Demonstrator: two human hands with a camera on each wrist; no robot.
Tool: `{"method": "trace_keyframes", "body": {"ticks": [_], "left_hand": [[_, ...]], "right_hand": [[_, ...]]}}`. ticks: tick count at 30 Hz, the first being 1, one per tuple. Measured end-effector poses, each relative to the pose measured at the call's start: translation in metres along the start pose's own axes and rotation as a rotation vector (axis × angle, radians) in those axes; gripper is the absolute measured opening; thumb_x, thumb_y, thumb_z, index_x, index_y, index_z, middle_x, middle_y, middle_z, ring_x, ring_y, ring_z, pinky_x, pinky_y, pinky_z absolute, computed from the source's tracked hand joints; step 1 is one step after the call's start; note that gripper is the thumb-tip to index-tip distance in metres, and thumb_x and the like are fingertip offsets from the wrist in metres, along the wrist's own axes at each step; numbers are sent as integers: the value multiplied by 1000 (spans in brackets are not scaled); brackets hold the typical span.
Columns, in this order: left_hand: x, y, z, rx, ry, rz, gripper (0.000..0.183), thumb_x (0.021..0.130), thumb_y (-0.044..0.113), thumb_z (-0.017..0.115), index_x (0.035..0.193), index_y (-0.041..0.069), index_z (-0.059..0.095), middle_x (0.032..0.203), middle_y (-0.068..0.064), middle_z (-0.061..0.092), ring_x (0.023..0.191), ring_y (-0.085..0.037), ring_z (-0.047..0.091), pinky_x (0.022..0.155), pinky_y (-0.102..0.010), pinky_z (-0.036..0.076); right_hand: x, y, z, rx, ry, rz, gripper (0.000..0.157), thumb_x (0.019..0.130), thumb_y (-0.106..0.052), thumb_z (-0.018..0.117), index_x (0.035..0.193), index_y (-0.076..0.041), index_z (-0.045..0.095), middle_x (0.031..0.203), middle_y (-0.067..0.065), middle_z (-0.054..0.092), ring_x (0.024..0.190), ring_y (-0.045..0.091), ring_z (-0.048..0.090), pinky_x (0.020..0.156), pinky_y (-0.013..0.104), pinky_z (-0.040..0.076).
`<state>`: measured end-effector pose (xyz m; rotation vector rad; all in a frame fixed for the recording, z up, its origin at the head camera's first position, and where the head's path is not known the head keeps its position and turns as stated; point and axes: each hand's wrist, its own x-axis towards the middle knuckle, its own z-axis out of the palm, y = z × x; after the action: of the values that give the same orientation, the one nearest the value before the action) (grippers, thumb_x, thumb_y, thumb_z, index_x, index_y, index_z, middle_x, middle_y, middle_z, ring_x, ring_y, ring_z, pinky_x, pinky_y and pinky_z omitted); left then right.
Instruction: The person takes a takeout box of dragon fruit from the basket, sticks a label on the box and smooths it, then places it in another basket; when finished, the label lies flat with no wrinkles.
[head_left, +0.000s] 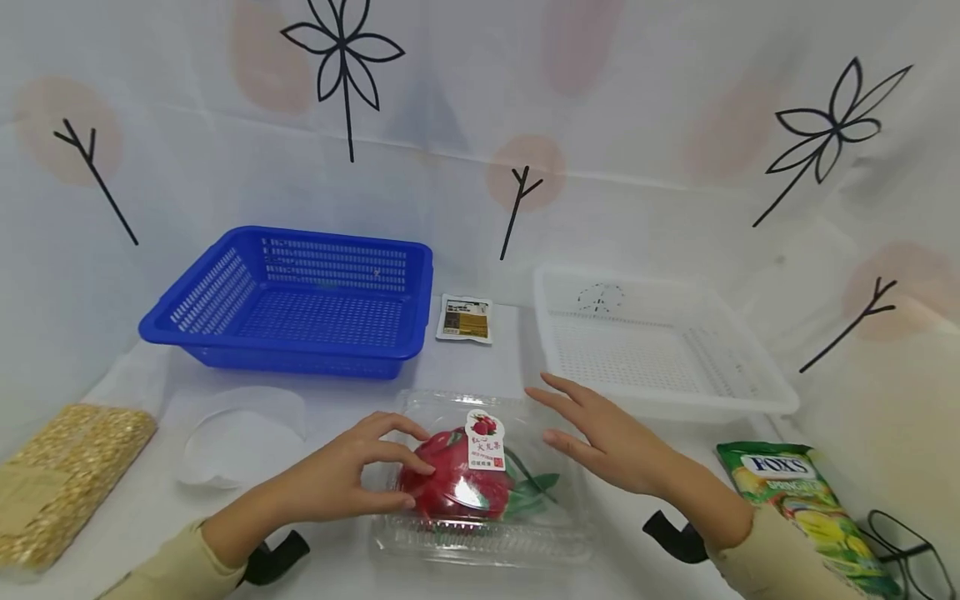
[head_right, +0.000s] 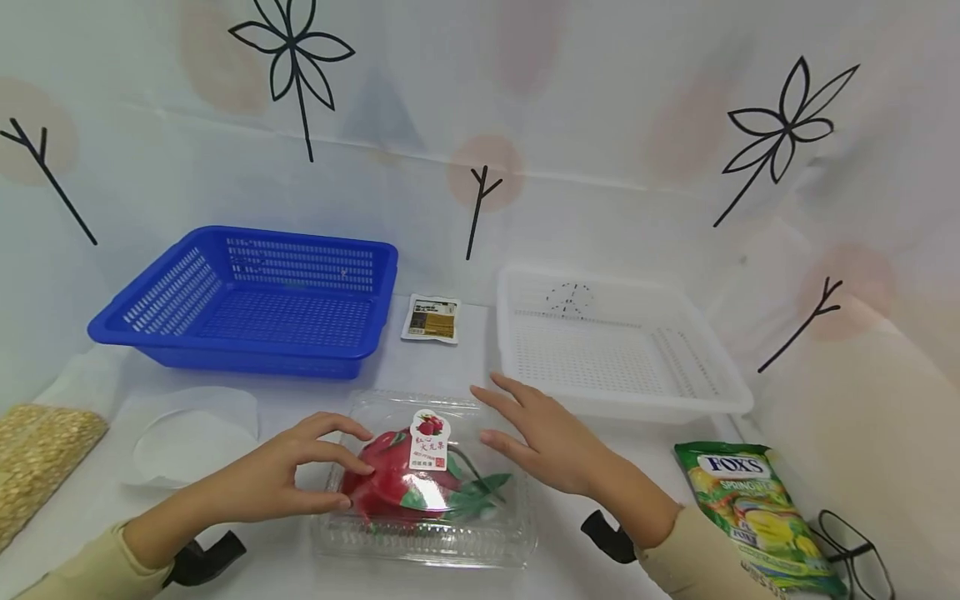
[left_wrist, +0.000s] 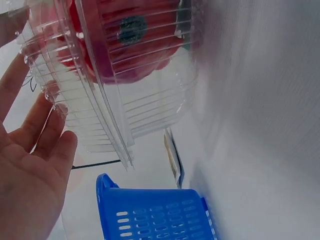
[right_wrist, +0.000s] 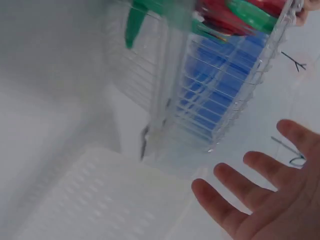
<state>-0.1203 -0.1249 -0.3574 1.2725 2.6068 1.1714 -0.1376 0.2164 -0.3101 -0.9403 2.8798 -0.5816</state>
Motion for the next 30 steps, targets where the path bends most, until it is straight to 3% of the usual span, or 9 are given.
{"method": "trace_keyframes", "body": {"ticks": [6,11,15,19,25,27,30], "left_hand": [[-3,1,5,-20,115,-40,21,82,37,71,101,31,69,121,5,52,116,-20,43,90,-53,42],[-3,1,9,-25,219,-131,18,80,31,73,98,29,69,120,2,53,115,-24,46,89,-55,41],[-3,0,10,-58,268,-209,21,78,26,76,98,21,70,119,-2,53,111,-26,51,88,-49,45],[-4,0,10,-116,265,-257,26,78,27,76,100,14,68,120,-6,51,110,-28,51,85,-39,50],[-5,0,10,-190,260,-298,28,80,30,74,101,13,67,122,-9,49,115,-33,47,84,-42,50],[-4,-1,11,-221,258,-329,29,79,30,74,102,13,66,123,-10,48,117,-35,45,85,-44,49],[-3,-2,13,-276,257,-379,33,79,28,75,106,12,65,126,-11,44,118,-37,42,85,-47,49]], "right_hand": [[-24,12,6,73,123,93,51,95,-36,51,142,-20,39,147,6,31,131,32,32,95,60,34],[-40,28,13,152,260,118,47,96,-25,53,139,-13,42,143,10,34,125,34,38,90,59,39],[-50,38,17,151,381,118,43,94,-15,56,136,-10,45,139,10,40,119,26,44,90,35,44],[-59,46,18,143,466,117,44,91,-8,59,134,-8,47,135,12,43,120,12,41,87,10,37],[-72,60,16,168,596,142,45,87,0,61,130,-2,49,131,17,45,113,-1,40,83,5,36],[-77,71,17,168,650,167,44,88,0,60,130,-2,49,130,13,46,110,-3,41,82,5,36],[-89,127,33,107,739,263,46,90,-11,62,134,-16,49,131,1,44,109,-3,43,80,4,36]]}}
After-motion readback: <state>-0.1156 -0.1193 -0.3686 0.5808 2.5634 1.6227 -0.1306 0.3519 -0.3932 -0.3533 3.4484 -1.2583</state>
